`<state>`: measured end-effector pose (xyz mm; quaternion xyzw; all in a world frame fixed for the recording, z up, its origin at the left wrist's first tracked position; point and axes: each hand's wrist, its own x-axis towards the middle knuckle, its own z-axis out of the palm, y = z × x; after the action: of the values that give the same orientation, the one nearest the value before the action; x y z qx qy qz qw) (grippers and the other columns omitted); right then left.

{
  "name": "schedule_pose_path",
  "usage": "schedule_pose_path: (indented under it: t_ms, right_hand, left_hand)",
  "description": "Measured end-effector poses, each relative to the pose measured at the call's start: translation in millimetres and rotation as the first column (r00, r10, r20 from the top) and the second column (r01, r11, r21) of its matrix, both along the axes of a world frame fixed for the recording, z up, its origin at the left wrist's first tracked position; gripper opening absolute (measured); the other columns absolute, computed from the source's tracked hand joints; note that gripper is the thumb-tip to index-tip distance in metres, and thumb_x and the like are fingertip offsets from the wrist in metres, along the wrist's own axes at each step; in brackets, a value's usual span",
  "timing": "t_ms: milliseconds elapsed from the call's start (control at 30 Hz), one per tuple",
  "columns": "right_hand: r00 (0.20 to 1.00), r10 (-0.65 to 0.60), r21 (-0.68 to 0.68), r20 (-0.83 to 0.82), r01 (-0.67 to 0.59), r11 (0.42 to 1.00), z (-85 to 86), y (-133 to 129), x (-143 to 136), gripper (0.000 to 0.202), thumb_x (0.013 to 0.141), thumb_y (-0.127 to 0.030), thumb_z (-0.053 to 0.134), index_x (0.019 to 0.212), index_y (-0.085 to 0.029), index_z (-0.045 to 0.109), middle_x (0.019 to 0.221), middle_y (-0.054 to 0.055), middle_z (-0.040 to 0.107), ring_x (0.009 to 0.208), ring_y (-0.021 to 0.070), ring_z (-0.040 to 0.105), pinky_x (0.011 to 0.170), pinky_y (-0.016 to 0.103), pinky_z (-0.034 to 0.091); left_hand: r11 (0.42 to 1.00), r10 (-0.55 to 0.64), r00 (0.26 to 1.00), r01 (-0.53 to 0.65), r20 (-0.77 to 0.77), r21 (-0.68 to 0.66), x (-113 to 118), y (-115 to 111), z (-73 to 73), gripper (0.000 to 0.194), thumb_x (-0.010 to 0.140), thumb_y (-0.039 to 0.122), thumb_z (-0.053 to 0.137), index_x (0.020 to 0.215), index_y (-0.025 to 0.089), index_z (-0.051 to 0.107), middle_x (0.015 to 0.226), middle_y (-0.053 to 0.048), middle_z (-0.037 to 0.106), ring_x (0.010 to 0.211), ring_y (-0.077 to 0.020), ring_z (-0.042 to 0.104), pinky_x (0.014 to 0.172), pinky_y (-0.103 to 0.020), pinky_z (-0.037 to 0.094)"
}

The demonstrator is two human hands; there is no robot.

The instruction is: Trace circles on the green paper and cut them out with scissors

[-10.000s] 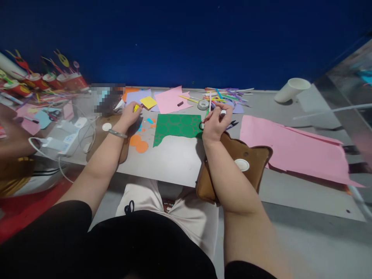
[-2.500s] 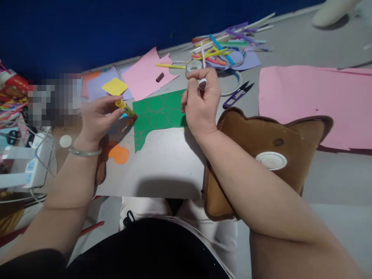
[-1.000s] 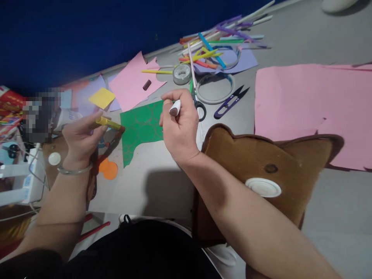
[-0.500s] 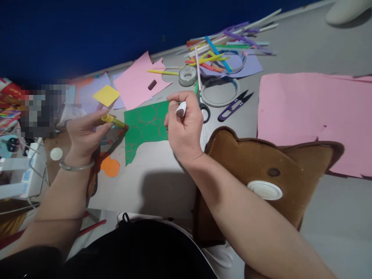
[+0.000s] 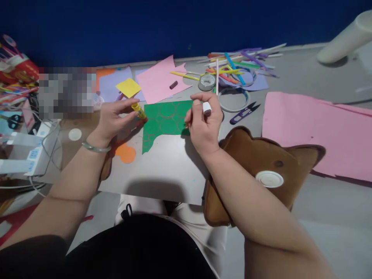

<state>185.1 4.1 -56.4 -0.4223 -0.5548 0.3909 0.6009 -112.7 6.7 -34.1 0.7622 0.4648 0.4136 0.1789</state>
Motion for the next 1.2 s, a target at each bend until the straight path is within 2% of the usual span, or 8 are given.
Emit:
schedule_pose_path:
  t_ms: [100,200,300,500,667,900,1100,1200]
  right_hand:
    - [0.999,0.047,0.042,-0.024,-0.046,0.998,16.1,-11,-7,0.050,0.100,-0.076,0.064,0.126,-0.033,0.066,0.063,-0.005,0.062,0.042,0.0129,0.048,0.039,0.030,0.035]
    - [0.997,0.083,0.078,0.004,-0.083,0.994,23.4,-20,-14,0.051,0.096,-0.076,0.070,0.119,-0.030,0.074,0.061,-0.004,0.062,0.042,0.0134,0.049,0.038,0.029,0.033]
    - [0.988,0.122,0.092,0.095,-0.131,0.987,18.3,-23,-18,0.043,0.097,-0.069,0.072,0.101,-0.026,0.075,0.063,-0.001,0.065,0.045,0.0134,0.053,0.042,0.030,0.039]
    - [0.931,0.236,0.015,0.278,-0.250,0.968,5.3,-18,-29,0.025,0.094,-0.052,0.078,0.095,-0.029,0.068,0.067,0.000,0.071,0.045,0.0172,0.055,0.043,0.033,0.043]
    - [0.880,0.241,0.082,0.409,-0.299,0.951,1.9,-3,-45,0.024,0.087,-0.044,0.082,0.079,-0.029,0.065,0.062,0.001,0.065,0.052,0.0204,0.058,0.052,0.038,0.048]
    - [0.904,0.280,-0.002,0.325,-0.295,0.955,-12.1,13,-57,0.039,0.085,-0.059,0.081,0.078,-0.030,0.056,0.055,-0.001,0.059,0.051,0.0219,0.061,0.053,0.040,0.052]
    - [0.941,0.269,-0.061,0.205,-0.262,0.963,-19.8,18,-61,0.047,0.086,-0.065,0.080,0.076,-0.030,0.051,0.050,-0.006,0.050,0.043,0.0154,0.050,0.051,0.036,0.054]
    - [0.953,0.272,-0.130,0.134,-0.255,0.958,-26.4,21,-59,0.050,0.085,-0.068,0.082,0.077,-0.030,0.050,0.046,-0.008,0.044,0.036,0.0127,0.039,0.042,0.032,0.047]
  left_hand:
    - [0.999,-0.034,0.999,0.034,0.004,-0.009,0,5,-5.0,0.034,0.096,0.039,0.074,0.124,0.023,0.085,0.106,-0.006,0.087,0.089,-0.0169,0.080,0.084,-0.029,0.065]
    - [0.998,-0.065,0.998,0.065,0.009,-0.015,3,10,-8.6,0.033,0.095,0.029,0.071,0.124,0.022,0.084,0.105,-0.005,0.086,0.087,-0.0160,0.078,0.084,-0.029,0.063]
    - [0.996,-0.091,0.996,0.091,0.009,-0.010,5,15,-9.5,0.030,0.094,0.025,0.071,0.121,0.021,0.084,0.100,-0.003,0.085,0.085,-0.0162,0.076,0.085,-0.031,0.061]
    - [0.982,-0.142,0.980,0.158,0.140,-0.106,10,18,-6.4,0.027,0.089,0.019,0.073,0.115,0.022,0.084,0.099,-0.002,0.083,0.088,-0.0193,0.076,0.093,-0.036,0.059]
    - [0.976,-0.119,0.965,0.157,0.234,-0.151,14,19,-5.3,0.023,0.085,0.016,0.077,0.106,0.021,0.085,0.085,-0.002,0.079,0.087,-0.0216,0.074,0.094,-0.037,0.059]
    - [0.966,-0.120,0.958,0.173,0.258,-0.191,14,18,-2.2,0.020,0.085,0.016,0.079,0.104,0.022,0.084,0.082,-0.002,0.077,0.092,-0.0233,0.075,0.097,-0.038,0.059]
    - [0.960,-0.092,0.947,0.167,0.309,-0.226,15,14,-0.9,0.019,0.085,0.013,0.080,0.102,0.021,0.082,0.087,-0.002,0.077,0.099,-0.0245,0.077,0.101,-0.042,0.060]
    - [0.962,-0.029,0.934,0.123,0.356,-0.245,14,17,-5.1,0.020,0.087,0.016,0.081,0.107,0.020,0.079,0.092,-0.003,0.078,0.102,-0.0247,0.077,0.096,-0.040,0.062]
